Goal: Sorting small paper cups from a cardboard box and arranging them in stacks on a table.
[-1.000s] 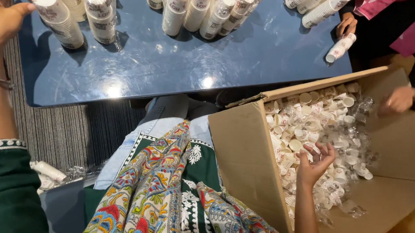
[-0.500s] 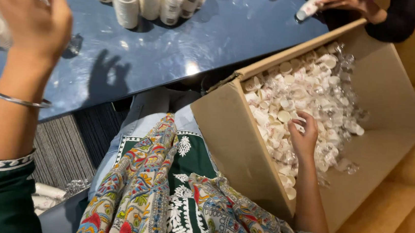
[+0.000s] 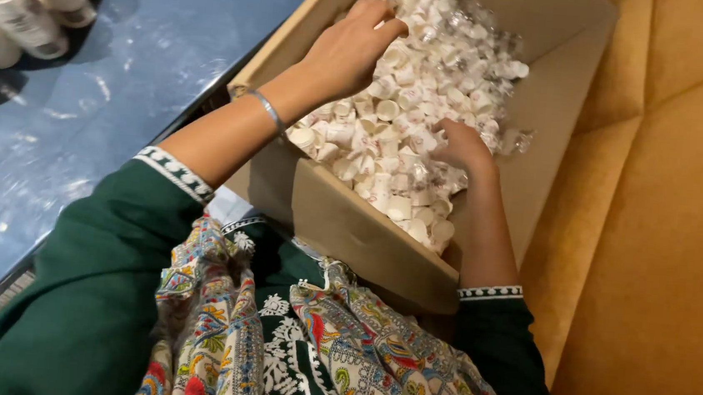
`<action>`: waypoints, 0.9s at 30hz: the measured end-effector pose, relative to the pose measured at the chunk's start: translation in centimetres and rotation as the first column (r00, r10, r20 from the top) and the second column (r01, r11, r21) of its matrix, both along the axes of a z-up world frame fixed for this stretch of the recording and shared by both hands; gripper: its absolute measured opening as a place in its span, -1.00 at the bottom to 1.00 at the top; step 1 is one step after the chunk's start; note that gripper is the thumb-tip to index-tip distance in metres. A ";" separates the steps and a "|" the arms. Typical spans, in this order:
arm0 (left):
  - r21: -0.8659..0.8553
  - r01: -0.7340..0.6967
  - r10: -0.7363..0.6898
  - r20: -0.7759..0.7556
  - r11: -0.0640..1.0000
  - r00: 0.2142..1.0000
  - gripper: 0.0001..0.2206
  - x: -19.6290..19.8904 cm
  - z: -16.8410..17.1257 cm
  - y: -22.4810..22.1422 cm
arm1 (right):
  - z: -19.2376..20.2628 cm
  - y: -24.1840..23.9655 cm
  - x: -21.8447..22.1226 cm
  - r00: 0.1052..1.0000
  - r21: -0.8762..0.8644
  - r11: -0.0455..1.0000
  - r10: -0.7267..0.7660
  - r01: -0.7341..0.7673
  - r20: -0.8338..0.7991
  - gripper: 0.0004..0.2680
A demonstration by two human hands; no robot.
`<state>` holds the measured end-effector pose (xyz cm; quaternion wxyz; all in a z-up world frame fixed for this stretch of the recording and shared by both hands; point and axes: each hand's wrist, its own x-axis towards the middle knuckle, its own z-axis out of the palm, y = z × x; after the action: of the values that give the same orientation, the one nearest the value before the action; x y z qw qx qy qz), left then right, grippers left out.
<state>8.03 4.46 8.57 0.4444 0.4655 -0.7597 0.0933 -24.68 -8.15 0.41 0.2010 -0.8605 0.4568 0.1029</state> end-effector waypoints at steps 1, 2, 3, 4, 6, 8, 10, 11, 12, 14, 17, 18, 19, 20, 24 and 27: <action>0.098 0.000 -0.004 0.044 0.995 0.999 -0.58 -0.9 -1.0 -2.0 | -0.1 -0.6 -1.1 1.000 -0.069 0.998 0.001 0.001 0.030 -0.57; 0.194 -0.005 -0.013 0.090 0.981 0.996 -0.60 -1.8 -2.1 -3.9 | -0.3 -1.2 -2.2 0.998 -0.138 0.990 0.004 0.004 0.059 -0.58; 0.194 0.016 -0.034 0.088 0.981 0.996 -0.60 -2.0 -3.9 -5.6 | 0.0 -1.0 -2.3 0.998 -0.139 0.990 -0.017 0.025 0.057 -0.58; 0.278 -0.051 0.002 0.173 0.959 0.985 -0.64 -2.3 -5.7 -7.3 | 0.3 -0.8 -2.3 0.996 -0.196 0.976 -0.087 0.092 0.032 -0.59; 0.357 -0.118 0.022 0.264 0.927 0.964 -0.67 -2.3 -9.5 -9.4 | 0.1 -0.5 -1.5 0.986 -0.250 0.955 -0.164 0.162 0.011 -0.60; 0.440 -0.314 0.205 0.279 0.841 0.938 -0.74 -1.5 -13.3 -10.7 | -0.4 -0.7 -0.2 0.926 -0.295 0.950 0.014 0.106 0.377 -0.64; 0.470 -0.352 0.246 0.272 0.809 0.930 -0.76 -0.4 -15.5 -11.6 | -0.9 -0.8 3.0 0.912 -0.228 0.971 0.031 0.070 0.409 -0.64; 0.502 -0.393 0.295 0.266 0.771 0.918 -0.79 0.7 -16.7 -11.6 | -1.3 -0.7 5.0 0.896 -0.160 0.987 0.052 0.022 0.441 -0.63; 0.504 -0.397 0.296 0.270 0.767 0.916 -0.79 1.2 -16.8 -11.5 | -1.4 -0.7 7.0 0.895 -0.156 0.987 0.053 0.019 0.444 -0.63; 0.637 -0.448 0.403 0.227 0.627 0.887 -0.76 2.5 -16.8 -11.3 | -1.7 -0.9 11.1 0.878 -0.116 0.988 0.148 -0.106 0.456 -0.64; 0.747 -0.450 0.374 0.287 0.488 0.882 -0.77 3.1 -17.0 -10.4 | -1.2 0.1 16.4 0.914 -0.150 0.959 0.276 -0.241 0.297 -0.59; 0.748 -0.455 0.377 0.291 0.484 0.879 -0.77 3.2 -16.4 -9.9 | -1.8 0.3 17.2 0.912 -0.147 0.958 0.279 -0.245 0.301 -0.59; 0.781 -0.441 0.337 0.311 0.443 0.889 -0.73 2.8 -15.8 -9.6 | -2.3 0.4 17.7 0.935 -0.112 0.955 0.292 -0.275 0.199 -0.54; 0.811 -0.428 0.295 0.328 0.399 0.897 -0.69 2.4 -15.2 -9.4 | -2.8 0.5 18.1 0.947 -0.074 0.951 0.306 -0.300 0.096 -0.49; 0.842 -0.375 0.175 0.333 0.387 0.927 -0.70 1.6 -17.4 -10.9 | -9.4 -3.2 13.8 0.924 -0.174 0.926 0.360 -0.336 0.127 -0.55; 0.850 -0.292 0.138 0.257 0.438 0.956 -0.76 1.0 -17.5 -10.9 | -6.1 -3.2 7.6 0.976 -0.159 0.967 0.211 -0.201 0.050 -0.84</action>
<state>8.98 -6.45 -8.94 0.0670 0.7115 -0.6637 -0.2208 -17.13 -11.36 -5.72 0.1379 -0.9190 0.3646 0.0592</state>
